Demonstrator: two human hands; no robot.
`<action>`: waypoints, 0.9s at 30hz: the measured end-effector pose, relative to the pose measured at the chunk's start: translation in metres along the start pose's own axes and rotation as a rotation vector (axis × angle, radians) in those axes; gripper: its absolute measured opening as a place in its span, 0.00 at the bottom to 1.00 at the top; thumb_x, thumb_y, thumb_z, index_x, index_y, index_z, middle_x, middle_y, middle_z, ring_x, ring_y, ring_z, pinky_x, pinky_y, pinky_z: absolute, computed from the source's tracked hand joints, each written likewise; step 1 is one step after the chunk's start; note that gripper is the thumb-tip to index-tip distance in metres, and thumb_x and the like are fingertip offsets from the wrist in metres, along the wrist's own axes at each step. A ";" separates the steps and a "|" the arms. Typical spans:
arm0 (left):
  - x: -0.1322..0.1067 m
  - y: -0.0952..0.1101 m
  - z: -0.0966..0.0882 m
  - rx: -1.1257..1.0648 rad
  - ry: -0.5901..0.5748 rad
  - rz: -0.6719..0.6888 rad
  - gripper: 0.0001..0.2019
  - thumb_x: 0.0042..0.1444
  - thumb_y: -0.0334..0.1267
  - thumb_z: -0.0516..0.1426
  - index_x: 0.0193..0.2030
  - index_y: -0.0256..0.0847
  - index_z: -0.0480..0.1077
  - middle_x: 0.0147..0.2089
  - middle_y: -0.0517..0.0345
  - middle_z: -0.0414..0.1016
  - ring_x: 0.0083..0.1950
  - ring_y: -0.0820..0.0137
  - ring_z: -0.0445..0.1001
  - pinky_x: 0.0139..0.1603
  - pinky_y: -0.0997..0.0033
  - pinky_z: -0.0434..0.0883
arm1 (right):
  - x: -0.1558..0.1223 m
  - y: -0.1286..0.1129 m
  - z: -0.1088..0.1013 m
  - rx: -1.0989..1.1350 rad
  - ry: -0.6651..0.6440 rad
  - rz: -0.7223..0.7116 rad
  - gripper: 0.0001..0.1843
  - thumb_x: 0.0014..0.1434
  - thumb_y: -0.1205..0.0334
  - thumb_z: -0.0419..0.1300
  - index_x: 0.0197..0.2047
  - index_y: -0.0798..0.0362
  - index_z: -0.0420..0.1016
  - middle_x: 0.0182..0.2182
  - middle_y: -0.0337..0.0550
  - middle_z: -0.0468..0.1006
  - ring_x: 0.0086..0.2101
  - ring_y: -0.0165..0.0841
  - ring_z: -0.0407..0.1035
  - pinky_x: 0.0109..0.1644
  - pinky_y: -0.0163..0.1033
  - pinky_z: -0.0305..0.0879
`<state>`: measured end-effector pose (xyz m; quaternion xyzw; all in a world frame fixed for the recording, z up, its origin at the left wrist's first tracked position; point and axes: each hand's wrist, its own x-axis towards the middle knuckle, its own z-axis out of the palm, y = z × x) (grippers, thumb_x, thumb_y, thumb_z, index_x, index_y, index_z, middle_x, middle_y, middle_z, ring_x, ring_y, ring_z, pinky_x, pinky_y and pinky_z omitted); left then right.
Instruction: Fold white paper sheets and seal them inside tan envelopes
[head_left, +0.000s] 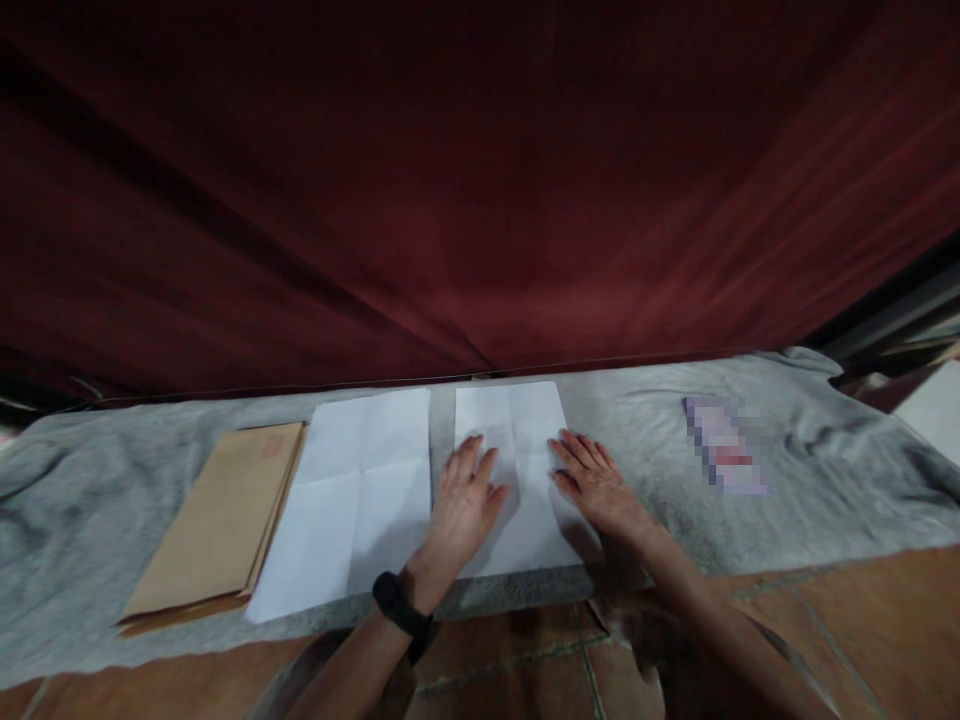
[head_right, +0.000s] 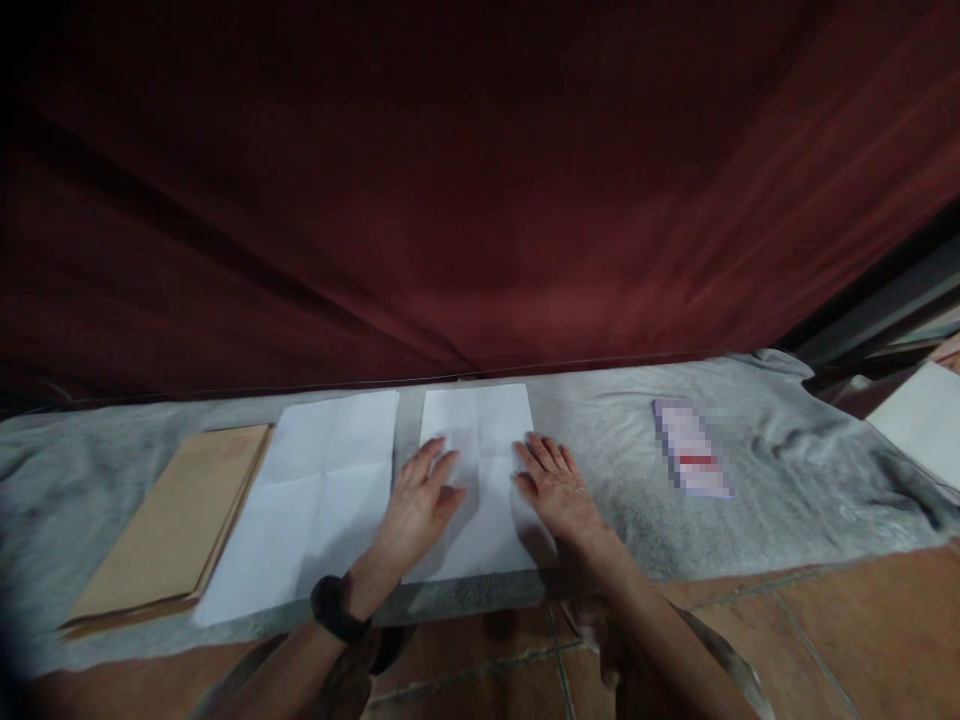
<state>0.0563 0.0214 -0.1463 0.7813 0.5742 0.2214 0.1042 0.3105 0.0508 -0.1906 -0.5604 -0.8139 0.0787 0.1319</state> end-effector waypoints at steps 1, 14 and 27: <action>-0.007 0.007 0.005 0.005 -0.072 0.084 0.25 0.60 0.41 0.60 0.64 0.42 0.66 0.73 0.41 0.59 0.75 0.49 0.54 0.72 0.42 0.55 | -0.001 0.003 -0.001 -0.003 0.005 0.012 0.28 0.70 0.53 0.51 0.71 0.47 0.62 0.70 0.48 0.61 0.68 0.47 0.55 0.70 0.58 0.51; -0.044 0.031 0.018 0.081 -0.291 0.329 0.29 0.62 0.41 0.58 0.70 0.45 0.61 0.75 0.47 0.58 0.76 0.55 0.53 0.76 0.44 0.47 | -0.005 0.013 -0.009 0.032 0.043 -0.017 0.26 0.68 0.60 0.52 0.67 0.52 0.68 0.66 0.55 0.68 0.64 0.46 0.63 0.67 0.56 0.60; -0.007 0.028 -0.033 -0.150 -0.321 0.134 0.12 0.66 0.34 0.51 0.34 0.42 0.74 0.34 0.55 0.79 0.39 0.65 0.77 0.44 0.67 0.70 | -0.007 0.011 -0.068 0.716 -0.280 -0.027 0.27 0.58 0.65 0.57 0.61 0.44 0.76 0.67 0.42 0.67 0.67 0.44 0.59 0.66 0.52 0.62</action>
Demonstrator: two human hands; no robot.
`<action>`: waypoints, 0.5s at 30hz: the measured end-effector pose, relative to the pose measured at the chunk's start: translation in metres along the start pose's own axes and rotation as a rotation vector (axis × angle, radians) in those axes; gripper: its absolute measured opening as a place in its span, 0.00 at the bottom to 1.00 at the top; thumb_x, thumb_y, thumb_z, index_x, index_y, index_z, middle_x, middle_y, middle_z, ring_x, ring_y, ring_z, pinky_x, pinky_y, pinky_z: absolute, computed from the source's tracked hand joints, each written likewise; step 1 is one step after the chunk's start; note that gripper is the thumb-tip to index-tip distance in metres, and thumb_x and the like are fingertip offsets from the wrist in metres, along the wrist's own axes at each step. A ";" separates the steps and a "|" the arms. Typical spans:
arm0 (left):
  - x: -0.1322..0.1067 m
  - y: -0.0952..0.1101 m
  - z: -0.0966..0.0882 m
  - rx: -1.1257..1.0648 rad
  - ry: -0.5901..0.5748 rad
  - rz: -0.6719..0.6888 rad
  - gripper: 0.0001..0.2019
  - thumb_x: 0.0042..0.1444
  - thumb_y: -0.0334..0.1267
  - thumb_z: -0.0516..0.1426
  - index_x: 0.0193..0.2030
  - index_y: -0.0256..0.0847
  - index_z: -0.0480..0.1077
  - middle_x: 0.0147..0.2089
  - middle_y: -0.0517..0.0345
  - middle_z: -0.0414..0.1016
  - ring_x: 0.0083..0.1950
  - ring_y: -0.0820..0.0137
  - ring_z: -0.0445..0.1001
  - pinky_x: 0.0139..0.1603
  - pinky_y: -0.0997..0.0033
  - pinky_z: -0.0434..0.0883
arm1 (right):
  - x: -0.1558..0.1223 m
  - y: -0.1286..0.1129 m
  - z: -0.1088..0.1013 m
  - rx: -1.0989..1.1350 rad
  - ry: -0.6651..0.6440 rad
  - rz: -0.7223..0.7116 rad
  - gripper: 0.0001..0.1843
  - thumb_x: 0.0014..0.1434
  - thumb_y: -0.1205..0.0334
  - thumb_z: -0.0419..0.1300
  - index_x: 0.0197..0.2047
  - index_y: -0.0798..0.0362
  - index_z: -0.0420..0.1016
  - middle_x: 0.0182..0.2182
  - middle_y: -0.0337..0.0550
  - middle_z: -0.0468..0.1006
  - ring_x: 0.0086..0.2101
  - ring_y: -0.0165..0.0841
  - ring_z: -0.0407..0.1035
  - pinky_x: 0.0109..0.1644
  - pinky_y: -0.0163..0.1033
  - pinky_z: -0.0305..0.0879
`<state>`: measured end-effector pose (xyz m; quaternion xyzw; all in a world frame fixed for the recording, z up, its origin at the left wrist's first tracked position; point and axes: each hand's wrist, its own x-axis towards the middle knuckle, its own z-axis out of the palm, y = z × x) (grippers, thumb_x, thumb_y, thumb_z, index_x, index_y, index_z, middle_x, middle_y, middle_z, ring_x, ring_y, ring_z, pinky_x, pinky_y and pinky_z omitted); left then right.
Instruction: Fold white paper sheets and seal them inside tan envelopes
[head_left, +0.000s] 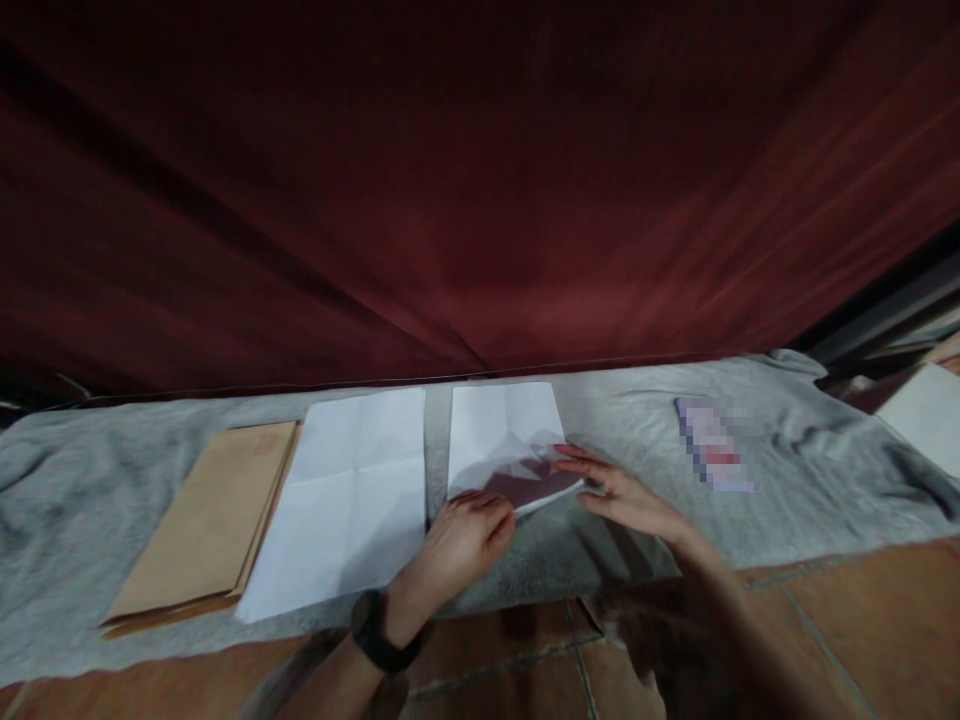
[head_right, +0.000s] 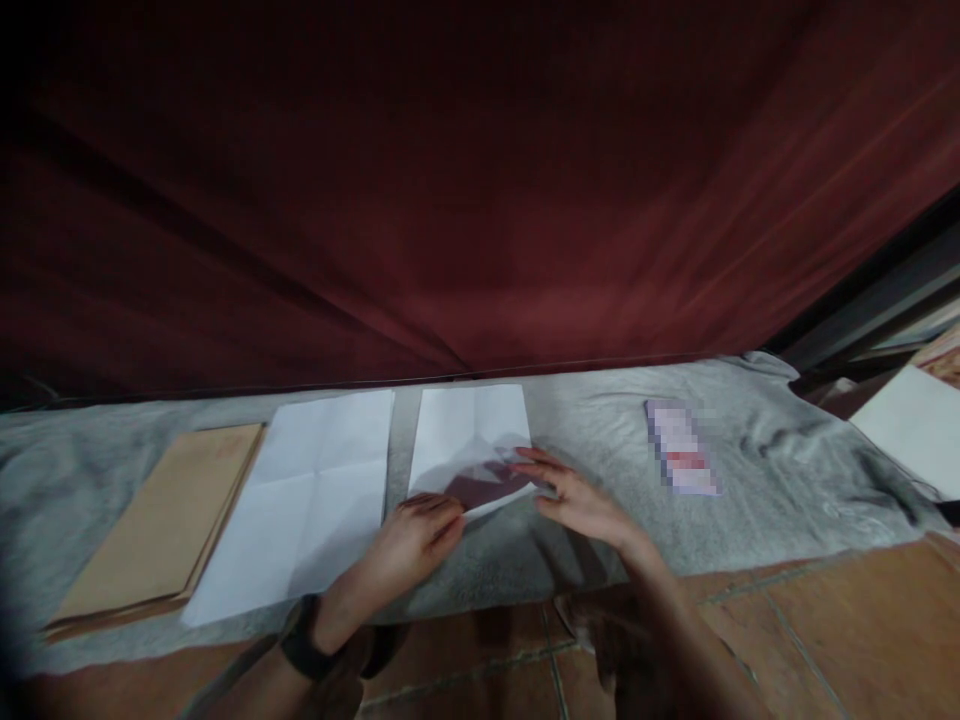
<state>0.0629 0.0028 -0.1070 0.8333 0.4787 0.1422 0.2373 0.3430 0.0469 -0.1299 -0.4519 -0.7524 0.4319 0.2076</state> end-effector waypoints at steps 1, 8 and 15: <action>0.001 -0.001 -0.003 -0.050 0.008 -0.010 0.12 0.66 0.35 0.51 0.35 0.43 0.75 0.35 0.55 0.80 0.39 0.65 0.78 0.45 0.67 0.70 | 0.001 -0.002 0.002 0.068 -0.011 0.010 0.24 0.59 0.61 0.59 0.58 0.44 0.78 0.65 0.43 0.71 0.65 0.45 0.62 0.65 0.52 0.63; -0.001 -0.026 -0.033 -0.536 0.138 -0.267 0.22 0.45 0.46 0.71 0.49 0.47 0.81 0.51 0.52 0.82 0.51 0.54 0.77 0.54 0.63 0.71 | 0.014 0.004 0.007 0.358 0.204 0.245 0.21 0.54 0.42 0.65 0.33 0.54 0.84 0.27 0.41 0.82 0.29 0.38 0.74 0.36 0.41 0.70; 0.006 -0.058 -0.040 -0.862 0.155 -0.335 0.21 0.47 0.52 0.67 0.41 0.38 0.80 0.44 0.51 0.83 0.46 0.60 0.78 0.52 0.62 0.73 | 0.020 0.000 -0.004 0.509 0.381 0.276 0.30 0.44 0.33 0.70 0.34 0.54 0.85 0.27 0.45 0.83 0.32 0.41 0.76 0.37 0.43 0.72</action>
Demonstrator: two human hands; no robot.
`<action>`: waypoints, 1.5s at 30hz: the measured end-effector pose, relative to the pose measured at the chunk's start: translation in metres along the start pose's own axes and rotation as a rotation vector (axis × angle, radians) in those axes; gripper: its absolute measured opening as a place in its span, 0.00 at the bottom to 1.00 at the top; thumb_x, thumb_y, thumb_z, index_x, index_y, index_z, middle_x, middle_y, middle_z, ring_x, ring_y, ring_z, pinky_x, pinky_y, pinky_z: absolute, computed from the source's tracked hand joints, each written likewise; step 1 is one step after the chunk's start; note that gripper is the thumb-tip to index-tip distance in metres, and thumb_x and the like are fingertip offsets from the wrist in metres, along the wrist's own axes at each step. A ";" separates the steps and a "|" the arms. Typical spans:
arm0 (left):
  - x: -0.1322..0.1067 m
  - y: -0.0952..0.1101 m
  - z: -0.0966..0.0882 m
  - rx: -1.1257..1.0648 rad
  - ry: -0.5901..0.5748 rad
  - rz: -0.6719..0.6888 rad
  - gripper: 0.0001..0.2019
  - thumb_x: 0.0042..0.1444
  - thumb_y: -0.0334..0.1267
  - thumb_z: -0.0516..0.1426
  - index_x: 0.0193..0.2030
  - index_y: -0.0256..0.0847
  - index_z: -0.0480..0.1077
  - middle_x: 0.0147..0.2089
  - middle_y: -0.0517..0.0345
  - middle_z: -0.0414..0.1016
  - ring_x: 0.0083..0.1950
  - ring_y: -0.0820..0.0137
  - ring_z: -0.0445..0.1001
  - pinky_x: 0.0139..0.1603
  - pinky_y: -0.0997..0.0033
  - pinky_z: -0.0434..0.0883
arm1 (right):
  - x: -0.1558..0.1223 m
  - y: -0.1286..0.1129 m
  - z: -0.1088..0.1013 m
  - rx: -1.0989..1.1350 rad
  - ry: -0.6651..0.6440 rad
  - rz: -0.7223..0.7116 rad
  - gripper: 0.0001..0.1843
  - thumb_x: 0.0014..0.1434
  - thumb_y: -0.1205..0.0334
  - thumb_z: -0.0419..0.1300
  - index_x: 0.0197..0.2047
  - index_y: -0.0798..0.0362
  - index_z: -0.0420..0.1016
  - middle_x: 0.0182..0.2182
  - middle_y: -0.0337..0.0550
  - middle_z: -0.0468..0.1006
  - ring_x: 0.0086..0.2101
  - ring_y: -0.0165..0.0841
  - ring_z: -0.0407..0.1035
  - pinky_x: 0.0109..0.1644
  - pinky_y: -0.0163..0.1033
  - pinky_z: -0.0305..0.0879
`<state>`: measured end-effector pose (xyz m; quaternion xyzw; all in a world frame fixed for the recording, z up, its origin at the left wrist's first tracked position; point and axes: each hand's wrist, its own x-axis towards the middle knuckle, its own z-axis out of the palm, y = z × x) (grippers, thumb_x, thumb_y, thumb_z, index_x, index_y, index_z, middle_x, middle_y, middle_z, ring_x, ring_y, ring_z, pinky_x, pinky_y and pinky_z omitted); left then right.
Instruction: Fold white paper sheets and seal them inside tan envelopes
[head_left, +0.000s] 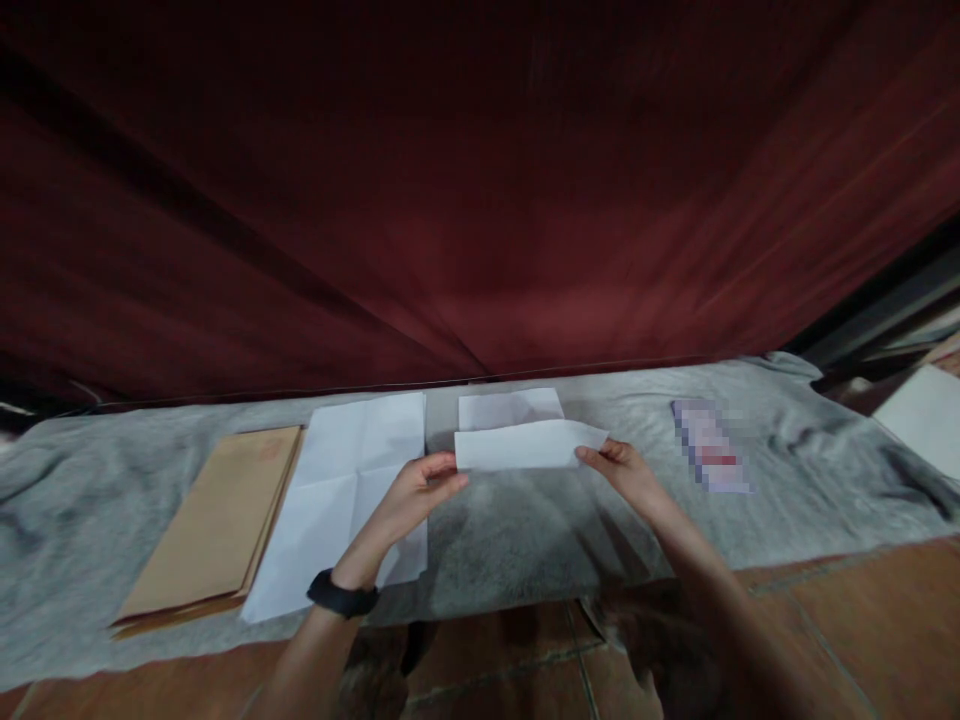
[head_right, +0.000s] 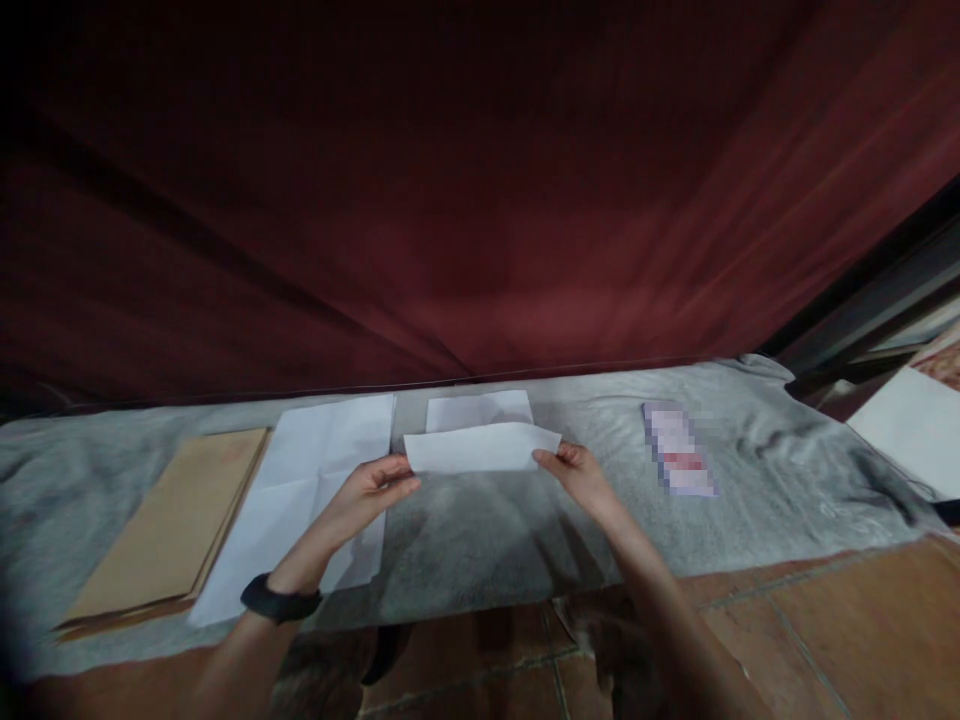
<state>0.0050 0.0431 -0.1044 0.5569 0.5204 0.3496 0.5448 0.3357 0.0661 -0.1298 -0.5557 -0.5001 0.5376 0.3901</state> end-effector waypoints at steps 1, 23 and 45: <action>0.003 -0.005 0.001 -0.009 -0.034 -0.012 0.21 0.49 0.54 0.66 0.41 0.37 0.80 0.43 0.51 0.83 0.46 0.60 0.78 0.52 0.62 0.73 | 0.001 0.001 0.001 0.008 -0.003 -0.001 0.31 0.43 0.32 0.70 0.33 0.54 0.85 0.27 0.45 0.83 0.33 0.42 0.76 0.38 0.43 0.72; 0.008 -0.008 0.002 -0.088 0.175 0.125 0.27 0.63 0.62 0.50 0.41 0.38 0.76 0.40 0.51 0.79 0.43 0.63 0.76 0.48 0.66 0.71 | 0.001 -0.007 -0.011 0.314 0.065 -0.097 0.15 0.47 0.52 0.75 0.33 0.51 0.82 0.28 0.37 0.83 0.29 0.33 0.75 0.38 0.38 0.71; -0.038 -0.009 0.022 -0.235 -0.274 -0.366 0.21 0.49 0.46 0.65 0.48 0.38 0.75 0.41 0.53 0.81 0.37 0.64 0.79 0.35 0.68 0.74 | 0.061 0.005 0.026 0.392 0.287 -0.189 0.18 0.50 0.51 0.69 0.41 0.51 0.78 0.34 0.39 0.83 0.32 0.35 0.75 0.38 0.39 0.74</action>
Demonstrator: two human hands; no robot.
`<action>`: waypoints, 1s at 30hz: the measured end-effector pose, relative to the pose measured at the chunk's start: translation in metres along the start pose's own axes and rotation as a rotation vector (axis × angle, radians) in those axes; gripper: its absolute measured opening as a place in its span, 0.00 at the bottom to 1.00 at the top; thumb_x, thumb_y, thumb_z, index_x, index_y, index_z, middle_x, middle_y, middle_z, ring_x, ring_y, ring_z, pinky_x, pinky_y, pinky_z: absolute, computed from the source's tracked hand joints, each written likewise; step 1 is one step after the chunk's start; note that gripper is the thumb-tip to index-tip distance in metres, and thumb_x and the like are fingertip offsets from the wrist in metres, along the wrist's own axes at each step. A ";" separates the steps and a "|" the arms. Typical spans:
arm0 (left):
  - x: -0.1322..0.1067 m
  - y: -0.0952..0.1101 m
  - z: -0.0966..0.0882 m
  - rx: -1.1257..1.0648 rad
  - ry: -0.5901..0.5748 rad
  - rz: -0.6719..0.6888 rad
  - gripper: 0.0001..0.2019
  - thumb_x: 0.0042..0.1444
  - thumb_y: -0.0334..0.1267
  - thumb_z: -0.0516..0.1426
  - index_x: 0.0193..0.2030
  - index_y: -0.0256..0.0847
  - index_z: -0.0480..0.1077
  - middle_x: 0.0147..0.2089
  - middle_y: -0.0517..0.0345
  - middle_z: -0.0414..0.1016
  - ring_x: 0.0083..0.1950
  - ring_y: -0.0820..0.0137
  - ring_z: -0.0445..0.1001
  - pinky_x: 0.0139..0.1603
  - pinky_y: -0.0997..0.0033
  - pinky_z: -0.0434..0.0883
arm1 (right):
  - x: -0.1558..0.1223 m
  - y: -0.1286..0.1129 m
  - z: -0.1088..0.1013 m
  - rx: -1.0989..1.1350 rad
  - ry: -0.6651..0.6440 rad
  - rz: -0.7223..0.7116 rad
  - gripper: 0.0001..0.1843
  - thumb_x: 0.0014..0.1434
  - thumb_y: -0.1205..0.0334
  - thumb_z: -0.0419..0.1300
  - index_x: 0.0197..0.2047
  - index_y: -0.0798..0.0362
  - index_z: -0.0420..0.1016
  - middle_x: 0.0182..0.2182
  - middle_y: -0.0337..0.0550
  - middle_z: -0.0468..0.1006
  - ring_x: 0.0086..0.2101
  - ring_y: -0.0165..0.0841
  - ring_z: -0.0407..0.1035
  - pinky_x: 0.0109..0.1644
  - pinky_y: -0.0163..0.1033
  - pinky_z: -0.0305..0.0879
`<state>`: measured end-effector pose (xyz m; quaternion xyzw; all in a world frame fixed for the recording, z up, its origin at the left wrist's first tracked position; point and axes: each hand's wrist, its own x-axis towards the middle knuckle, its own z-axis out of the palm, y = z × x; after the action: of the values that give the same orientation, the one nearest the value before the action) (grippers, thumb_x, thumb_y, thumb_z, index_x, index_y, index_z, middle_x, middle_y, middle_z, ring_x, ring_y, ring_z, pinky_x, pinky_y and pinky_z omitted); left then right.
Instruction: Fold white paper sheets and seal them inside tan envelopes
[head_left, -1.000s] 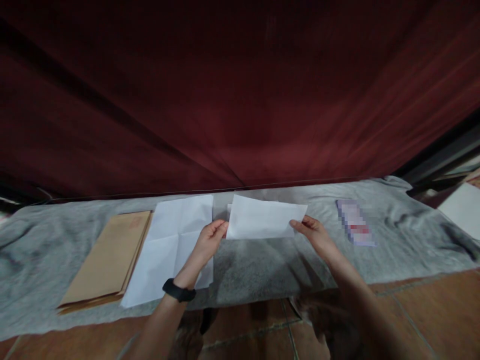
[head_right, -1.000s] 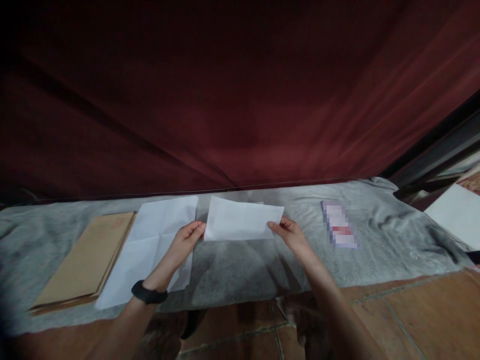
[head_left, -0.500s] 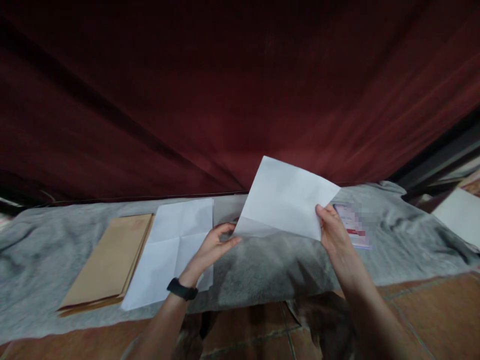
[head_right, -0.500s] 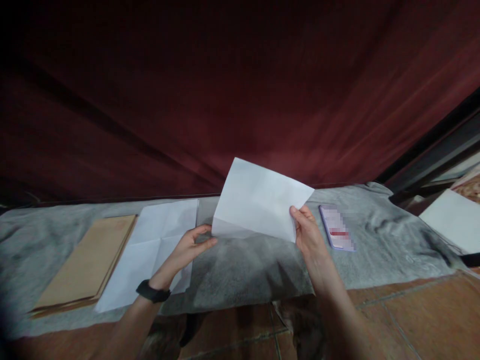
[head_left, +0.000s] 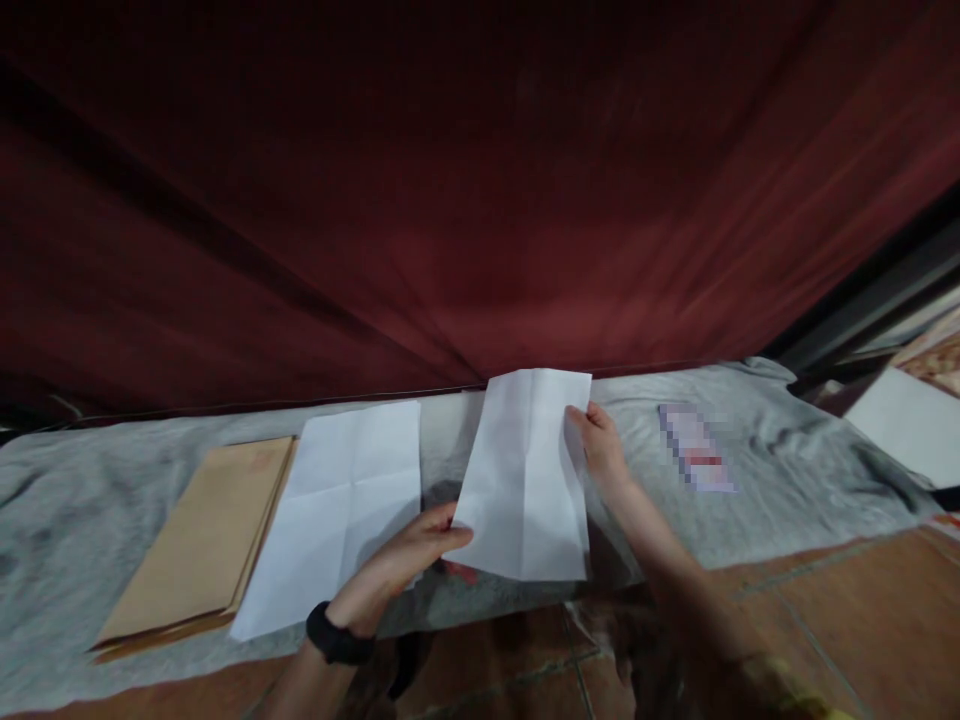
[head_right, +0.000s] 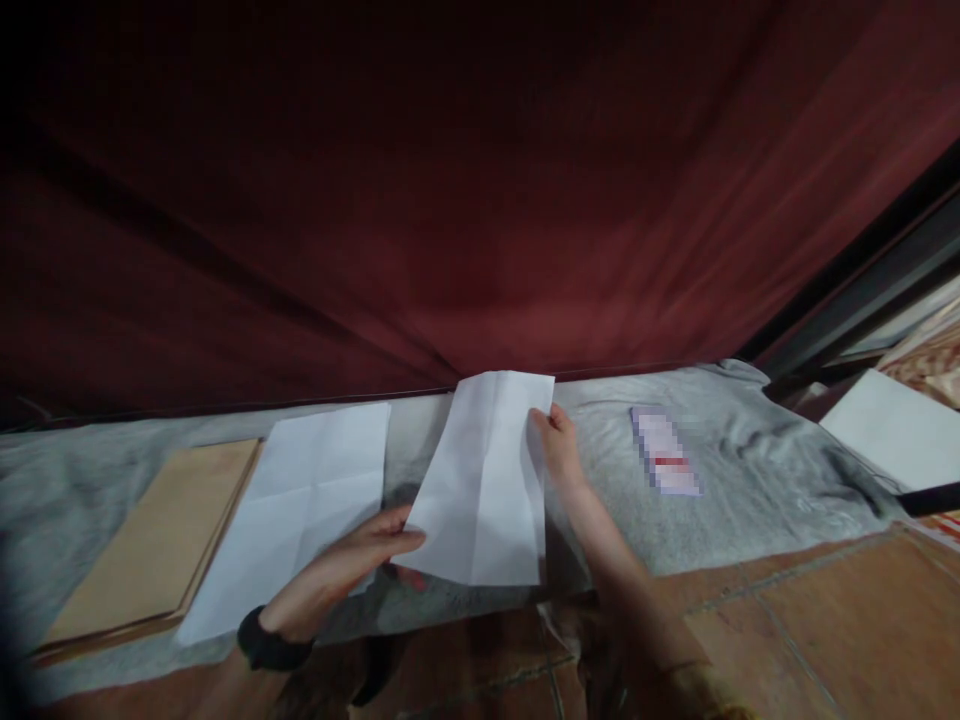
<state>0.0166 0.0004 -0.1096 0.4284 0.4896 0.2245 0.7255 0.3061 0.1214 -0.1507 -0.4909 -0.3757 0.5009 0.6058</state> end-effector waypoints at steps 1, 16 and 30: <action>-0.001 -0.004 0.000 -0.001 -0.007 -0.012 0.21 0.49 0.45 0.64 0.49 0.39 0.74 0.42 0.53 0.81 0.37 0.64 0.79 0.35 0.68 0.74 | 0.002 0.007 0.002 -0.050 -0.010 -0.016 0.18 0.51 0.50 0.68 0.41 0.51 0.77 0.35 0.39 0.82 0.32 0.35 0.75 0.39 0.39 0.73; -0.021 -0.030 0.001 -0.221 0.072 -0.149 0.30 0.45 0.45 0.66 0.57 0.40 0.70 0.47 0.47 0.81 0.42 0.59 0.82 0.45 0.60 0.76 | -0.051 0.029 0.015 -0.996 -0.532 -0.597 0.28 0.71 0.53 0.50 0.72 0.43 0.59 0.71 0.44 0.59 0.70 0.41 0.51 0.72 0.56 0.55; -0.014 -0.043 -0.014 0.494 0.286 0.283 0.38 0.52 0.28 0.53 0.72 0.41 0.57 0.46 0.51 0.80 0.42 0.67 0.78 0.48 0.66 0.74 | -0.076 0.044 0.017 -1.309 -0.717 -0.729 0.29 0.70 0.51 0.55 0.72 0.44 0.61 0.72 0.45 0.57 0.70 0.44 0.52 0.73 0.58 0.52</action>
<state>-0.0057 -0.0277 -0.1404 0.6196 0.5620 0.2555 0.4847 0.2628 0.0516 -0.1864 -0.4022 -0.8970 0.0792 0.1654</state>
